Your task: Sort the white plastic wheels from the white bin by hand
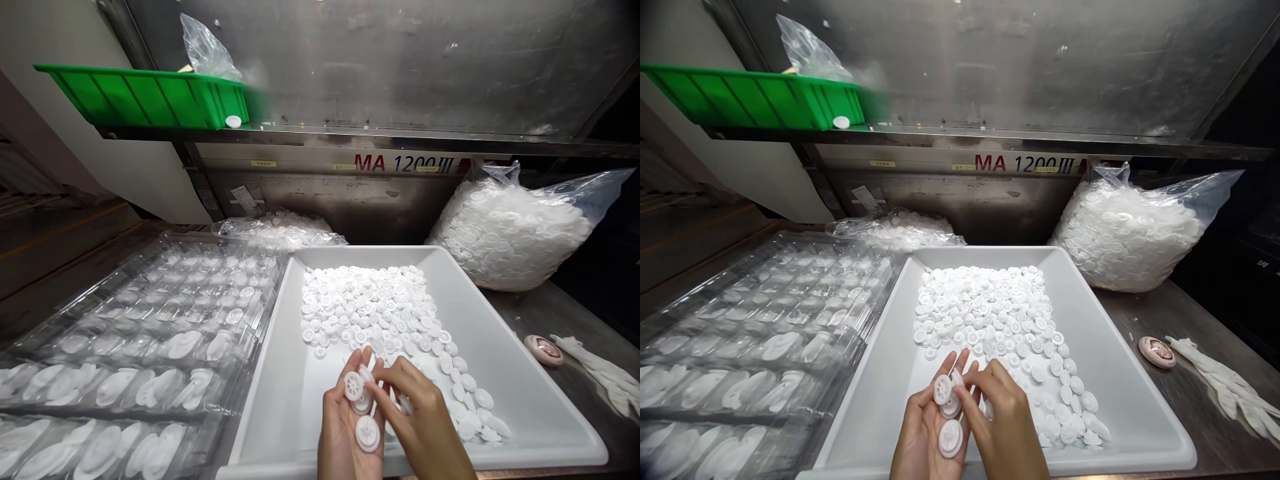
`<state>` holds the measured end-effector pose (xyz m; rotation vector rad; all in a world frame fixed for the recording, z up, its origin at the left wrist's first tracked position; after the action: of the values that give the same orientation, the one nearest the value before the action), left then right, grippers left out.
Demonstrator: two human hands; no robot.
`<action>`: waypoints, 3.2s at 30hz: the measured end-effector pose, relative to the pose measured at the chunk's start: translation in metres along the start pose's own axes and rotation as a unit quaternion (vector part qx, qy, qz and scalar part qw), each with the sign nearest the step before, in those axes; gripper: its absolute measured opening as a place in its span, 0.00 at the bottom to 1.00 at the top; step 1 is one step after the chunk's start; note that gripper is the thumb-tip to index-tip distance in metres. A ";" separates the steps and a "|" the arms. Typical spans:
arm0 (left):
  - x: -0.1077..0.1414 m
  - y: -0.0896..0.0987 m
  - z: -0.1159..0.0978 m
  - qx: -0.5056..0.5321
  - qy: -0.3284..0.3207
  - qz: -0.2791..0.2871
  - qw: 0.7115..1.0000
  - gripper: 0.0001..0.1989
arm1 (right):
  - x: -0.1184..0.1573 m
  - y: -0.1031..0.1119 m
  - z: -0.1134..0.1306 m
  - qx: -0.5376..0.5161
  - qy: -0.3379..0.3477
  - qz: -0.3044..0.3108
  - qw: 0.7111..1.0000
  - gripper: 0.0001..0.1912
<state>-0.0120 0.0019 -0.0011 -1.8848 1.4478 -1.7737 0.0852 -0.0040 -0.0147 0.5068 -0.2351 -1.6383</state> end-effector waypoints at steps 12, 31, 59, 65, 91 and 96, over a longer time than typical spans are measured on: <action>-0.003 0.001 0.003 -0.014 0.048 0.015 0.999 0.22 | -0.010 0.012 0.017 0.192 0.115 0.144 0.964 0.09; -0.009 0.010 -0.003 0.051 0.078 0.078 0.993 0.25 | -0.004 0.008 0.017 0.096 0.091 0.123 0.984 0.10; -0.015 0.009 -0.004 0.073 0.093 0.099 0.988 0.24 | -0.010 0.019 0.007 0.147 0.087 0.090 0.981 0.11; -0.015 0.007 -0.002 0.075 0.106 0.098 0.987 0.23 | -0.013 0.005 0.009 0.131 0.051 0.086 0.986 0.07; -0.026 0.015 -0.004 0.109 0.072 0.130 0.983 0.19 | 0.010 0.000 0.005 0.099 0.128 0.146 0.976 0.17; -0.021 0.014 -0.005 0.098 0.074 0.112 0.986 0.19 | 0.013 -0.006 0.006 0.092 0.137 0.144 0.976 0.12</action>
<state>-0.0195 0.0129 -0.0233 -1.4620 1.4079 -1.9001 0.0762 -0.0170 -0.0150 0.7942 -0.2429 -1.2538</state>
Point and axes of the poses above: each hand's wrist, its own x-axis away from the middle knuckle, its own y-axis out of the back of the hand, z = x × y, the point moved 3 cm from there along -x, towards the middle knuckle, and after that the axes turned 1 degree about -x, right-handed, at the moved point
